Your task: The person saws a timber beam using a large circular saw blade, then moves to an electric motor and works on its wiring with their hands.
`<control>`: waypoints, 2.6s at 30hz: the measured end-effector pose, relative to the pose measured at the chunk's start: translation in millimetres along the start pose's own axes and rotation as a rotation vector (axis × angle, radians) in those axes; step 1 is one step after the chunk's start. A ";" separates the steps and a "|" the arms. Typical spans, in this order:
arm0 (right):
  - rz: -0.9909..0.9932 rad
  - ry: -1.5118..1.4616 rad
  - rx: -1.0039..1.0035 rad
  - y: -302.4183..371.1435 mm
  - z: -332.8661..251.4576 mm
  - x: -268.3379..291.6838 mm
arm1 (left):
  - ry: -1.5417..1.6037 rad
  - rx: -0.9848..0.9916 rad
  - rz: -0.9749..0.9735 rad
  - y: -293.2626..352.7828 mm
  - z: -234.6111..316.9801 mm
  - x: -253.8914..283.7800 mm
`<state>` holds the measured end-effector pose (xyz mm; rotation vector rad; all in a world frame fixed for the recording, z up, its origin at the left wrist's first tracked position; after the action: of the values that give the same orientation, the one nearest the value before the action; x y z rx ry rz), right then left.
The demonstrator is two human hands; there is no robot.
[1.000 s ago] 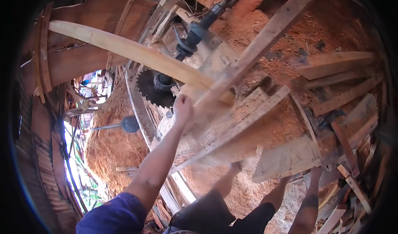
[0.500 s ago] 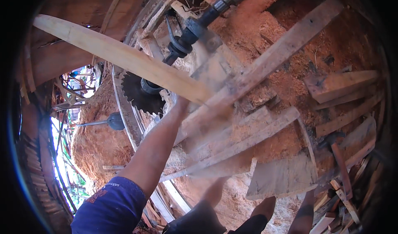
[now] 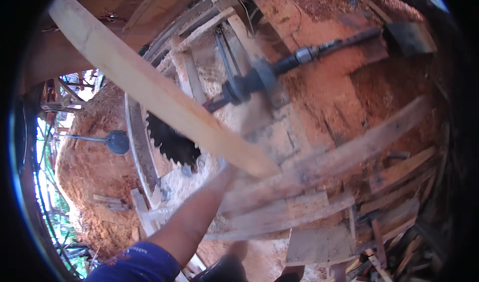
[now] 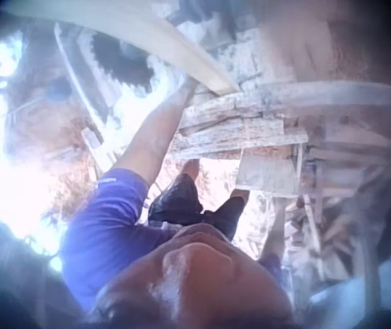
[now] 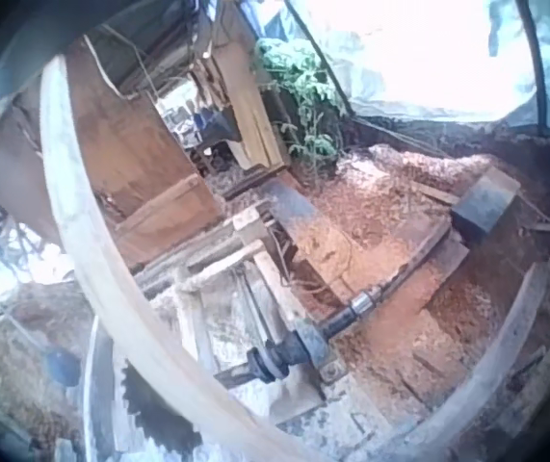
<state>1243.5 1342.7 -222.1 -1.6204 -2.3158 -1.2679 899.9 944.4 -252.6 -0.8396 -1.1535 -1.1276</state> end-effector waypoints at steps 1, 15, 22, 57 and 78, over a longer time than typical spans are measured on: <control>-0.081 0.016 0.104 -19.6 -54.3 30.8 | -0.007 0.012 -0.002 -5.1 2.2 7.9; 0.597 1.571 0.581 -608.8 -499.3 270.5 | -0.114 -0.044 -0.012 -16.2 -16.1 -19.2; 0.299 1.427 0.852 -614.8 -501.1 216.6 | -0.059 0.124 -0.164 -50.6 24.5 65.4; 0.430 1.255 0.739 -607.1 -478.0 221.6 | -0.137 0.050 0.003 -40.5 8.2 16.6; 0.400 1.134 0.776 -601.0 -496.6 204.3 | -0.144 0.046 0.051 -42.5 22.1 40.2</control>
<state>474.3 1112.6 -151.9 -0.7025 -1.3602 -0.7017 854.0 944.7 -210.2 -0.9215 -1.2653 -1.0083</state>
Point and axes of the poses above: each hand's wrist, its own y-axis away from the middle knuckle, its own x-axis out of the back of the hand, z = x × y, the point moved 2 cm from there along -y, towards the middle knuckle, and after that the axes turned 15 degrees about x, right-handed, at the moved point
